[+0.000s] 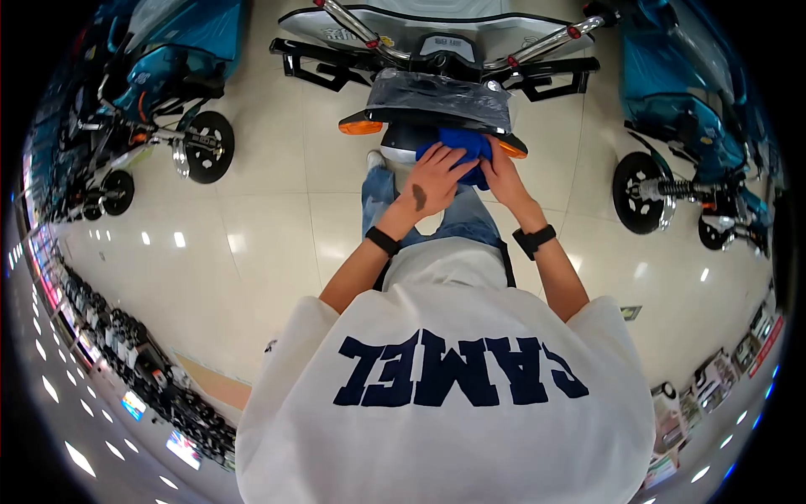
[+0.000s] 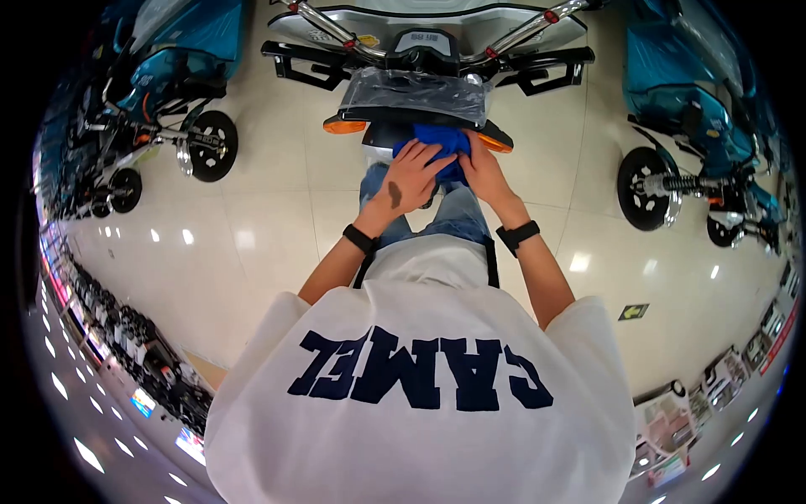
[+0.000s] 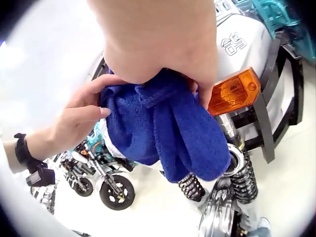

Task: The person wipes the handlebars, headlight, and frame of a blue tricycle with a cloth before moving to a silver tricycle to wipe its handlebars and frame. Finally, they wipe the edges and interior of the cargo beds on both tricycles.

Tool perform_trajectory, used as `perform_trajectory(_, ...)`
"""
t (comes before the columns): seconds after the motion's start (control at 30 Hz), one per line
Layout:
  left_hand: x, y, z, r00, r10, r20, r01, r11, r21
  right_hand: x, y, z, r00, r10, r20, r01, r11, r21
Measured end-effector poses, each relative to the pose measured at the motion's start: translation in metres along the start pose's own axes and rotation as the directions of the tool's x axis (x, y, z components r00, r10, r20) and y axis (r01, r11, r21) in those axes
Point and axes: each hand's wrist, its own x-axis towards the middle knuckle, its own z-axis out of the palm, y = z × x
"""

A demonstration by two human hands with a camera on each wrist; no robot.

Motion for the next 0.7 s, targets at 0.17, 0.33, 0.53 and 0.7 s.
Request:
perform_trajectory(0.17,-0.008,-0.033,-0.012,0.997,0.076,-0.011,-0.077,0.990,-0.117,-0.004,-0.019,0.049,0.964,0.106,-0.243,-0.154,0.969,-0.191)
perform_trajectory(0.33,-0.035,-0.089,-0.046,0.988,0.157,0.012,-0.149,0.961,-0.233,0.008,-0.067,0.109,0.900,-0.157,-0.408,-0.154,0.760,-0.631)
perform_trajectory(0.53,-0.054,-0.129,-0.075,0.971,0.165,0.174,-0.103,0.941,-0.321,0.031,-0.099,0.147,0.833,-0.147,-0.533,-0.327,0.647,-0.689)
perform_trajectory(0.7,-0.046,-0.132,-0.064,0.959,0.227,0.171,-0.164,0.934,-0.317,0.026,-0.097,0.152,0.759,-0.180,-0.625,-0.320,0.733,-0.600)
